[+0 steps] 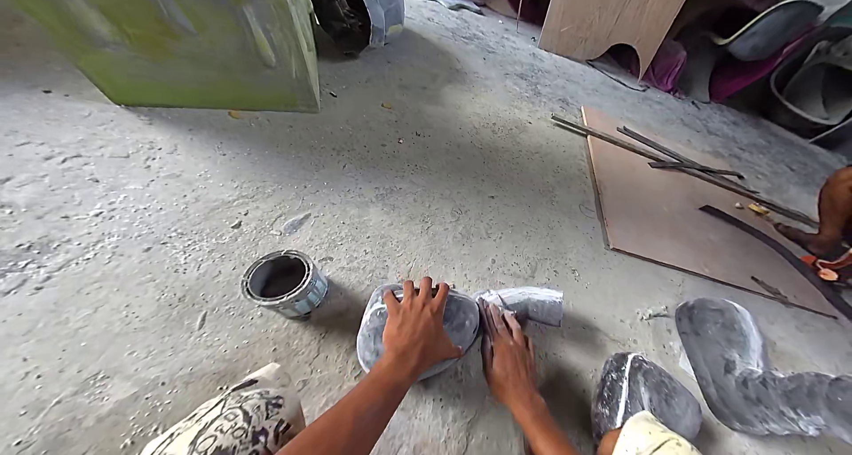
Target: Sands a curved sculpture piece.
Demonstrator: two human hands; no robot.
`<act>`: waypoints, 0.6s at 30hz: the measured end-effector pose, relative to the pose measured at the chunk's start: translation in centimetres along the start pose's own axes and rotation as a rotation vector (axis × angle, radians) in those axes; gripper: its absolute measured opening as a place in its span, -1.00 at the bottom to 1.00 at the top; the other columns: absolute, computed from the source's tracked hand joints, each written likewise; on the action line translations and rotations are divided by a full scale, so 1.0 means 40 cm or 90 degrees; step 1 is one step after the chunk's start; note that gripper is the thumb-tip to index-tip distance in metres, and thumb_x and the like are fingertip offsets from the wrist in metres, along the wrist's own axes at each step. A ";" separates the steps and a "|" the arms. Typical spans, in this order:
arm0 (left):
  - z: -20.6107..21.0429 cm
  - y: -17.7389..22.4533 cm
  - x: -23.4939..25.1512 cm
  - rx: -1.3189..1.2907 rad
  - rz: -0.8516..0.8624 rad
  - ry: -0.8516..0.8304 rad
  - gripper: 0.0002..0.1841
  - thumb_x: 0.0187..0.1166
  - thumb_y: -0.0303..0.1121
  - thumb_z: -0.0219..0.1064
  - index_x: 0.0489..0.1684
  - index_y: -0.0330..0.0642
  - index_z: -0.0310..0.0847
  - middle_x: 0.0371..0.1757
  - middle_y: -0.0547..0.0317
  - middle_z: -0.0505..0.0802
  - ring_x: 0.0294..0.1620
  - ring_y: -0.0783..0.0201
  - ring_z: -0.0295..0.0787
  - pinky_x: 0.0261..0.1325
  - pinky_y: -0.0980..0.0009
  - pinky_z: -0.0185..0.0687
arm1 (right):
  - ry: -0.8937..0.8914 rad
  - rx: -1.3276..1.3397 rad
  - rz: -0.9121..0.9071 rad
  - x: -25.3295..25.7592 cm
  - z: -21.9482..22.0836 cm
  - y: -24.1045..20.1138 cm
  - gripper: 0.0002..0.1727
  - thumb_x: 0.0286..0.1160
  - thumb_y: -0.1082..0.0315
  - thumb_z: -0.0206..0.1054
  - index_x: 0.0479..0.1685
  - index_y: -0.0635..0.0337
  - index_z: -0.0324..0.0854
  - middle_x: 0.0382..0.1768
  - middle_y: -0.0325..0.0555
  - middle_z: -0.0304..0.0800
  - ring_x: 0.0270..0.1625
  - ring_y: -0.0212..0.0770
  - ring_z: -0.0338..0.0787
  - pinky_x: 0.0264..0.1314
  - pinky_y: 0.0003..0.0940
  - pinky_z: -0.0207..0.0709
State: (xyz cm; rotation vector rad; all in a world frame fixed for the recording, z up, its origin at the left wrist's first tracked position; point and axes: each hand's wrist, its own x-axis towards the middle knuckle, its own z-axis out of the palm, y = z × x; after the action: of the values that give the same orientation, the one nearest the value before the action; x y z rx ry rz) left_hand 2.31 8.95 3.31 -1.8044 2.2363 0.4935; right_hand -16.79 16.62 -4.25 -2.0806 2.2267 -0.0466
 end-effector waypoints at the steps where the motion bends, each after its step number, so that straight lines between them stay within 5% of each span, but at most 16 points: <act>1: 0.007 0.003 -0.005 0.004 0.001 0.002 0.31 -0.43 0.61 0.49 0.69 0.26 0.35 0.55 0.04 0.58 0.56 -0.22 0.42 0.45 -0.49 0.23 | -0.019 0.000 0.020 0.025 -0.011 0.004 -0.39 0.78 -0.06 -0.25 0.82 -0.51 0.24 0.75 -0.58 0.36 0.80 -0.10 0.30 0.53 0.33 0.36; 3: 0.014 0.011 -0.013 0.007 0.003 0.020 0.31 -0.41 0.60 0.50 0.71 0.25 0.34 0.55 0.03 0.59 0.57 -0.24 0.42 0.46 -0.51 0.20 | -0.091 0.034 0.083 0.106 -0.034 0.009 -0.34 0.78 -0.24 -0.34 0.77 -0.46 0.34 0.71 -0.49 0.44 0.81 -0.04 0.28 0.63 0.50 0.13; 8: 0.002 0.020 -0.022 0.005 0.027 0.023 0.34 -0.41 0.50 0.57 0.76 0.21 0.28 0.59 -0.08 0.54 0.59 -0.31 0.39 0.47 -0.53 0.18 | -0.023 -0.023 0.003 0.032 0.001 0.029 -0.40 0.80 0.01 -0.21 0.83 -0.51 0.22 0.81 -0.42 0.25 0.82 0.05 0.25 0.51 0.33 0.45; 10: 0.020 0.026 -0.033 0.007 0.034 0.032 0.32 -0.40 0.50 0.57 0.75 0.20 0.30 0.57 -0.06 0.56 0.57 -0.29 0.41 0.46 -0.54 0.16 | -0.049 -0.023 0.024 0.049 -0.023 0.035 -0.45 0.80 -0.04 -0.18 0.73 -0.57 0.36 0.74 -0.39 0.40 0.77 0.06 0.33 0.49 0.43 0.40; 12: 0.031 0.032 -0.038 0.017 0.034 0.045 0.30 -0.41 0.51 0.56 0.72 0.22 0.34 0.55 -0.05 0.58 0.54 -0.27 0.43 0.45 -0.53 0.17 | -0.108 0.019 0.088 0.116 -0.039 0.035 -0.43 0.81 -0.08 -0.23 0.58 -0.38 0.56 0.68 -0.33 0.48 0.76 0.05 0.35 0.50 0.39 0.38; 16: 0.020 0.031 -0.037 0.024 0.022 0.051 0.31 -0.44 0.51 0.55 0.72 0.23 0.34 0.55 -0.08 0.58 0.55 -0.28 0.43 0.44 -0.48 0.23 | -0.103 0.009 0.023 0.060 -0.031 -0.002 -0.39 0.82 0.05 -0.23 0.86 -0.46 0.17 0.83 -0.42 0.22 0.86 0.05 0.16 0.56 0.28 0.43; 18: 0.025 0.035 -0.042 0.023 0.020 0.055 0.29 -0.42 0.51 0.55 0.70 0.22 0.36 0.54 -0.09 0.59 0.53 -0.29 0.45 0.43 -0.49 0.23 | -0.114 -0.019 0.017 0.060 -0.044 0.013 -0.41 0.83 0.01 -0.25 0.82 -0.54 0.21 0.79 -0.49 0.29 0.84 0.00 0.22 0.56 0.39 0.35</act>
State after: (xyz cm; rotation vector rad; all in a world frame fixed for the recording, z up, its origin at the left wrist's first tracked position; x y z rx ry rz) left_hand 1.27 11.10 3.21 -1.8084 2.3180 0.3863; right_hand -17.62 14.21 -2.65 -1.9813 2.1614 0.1697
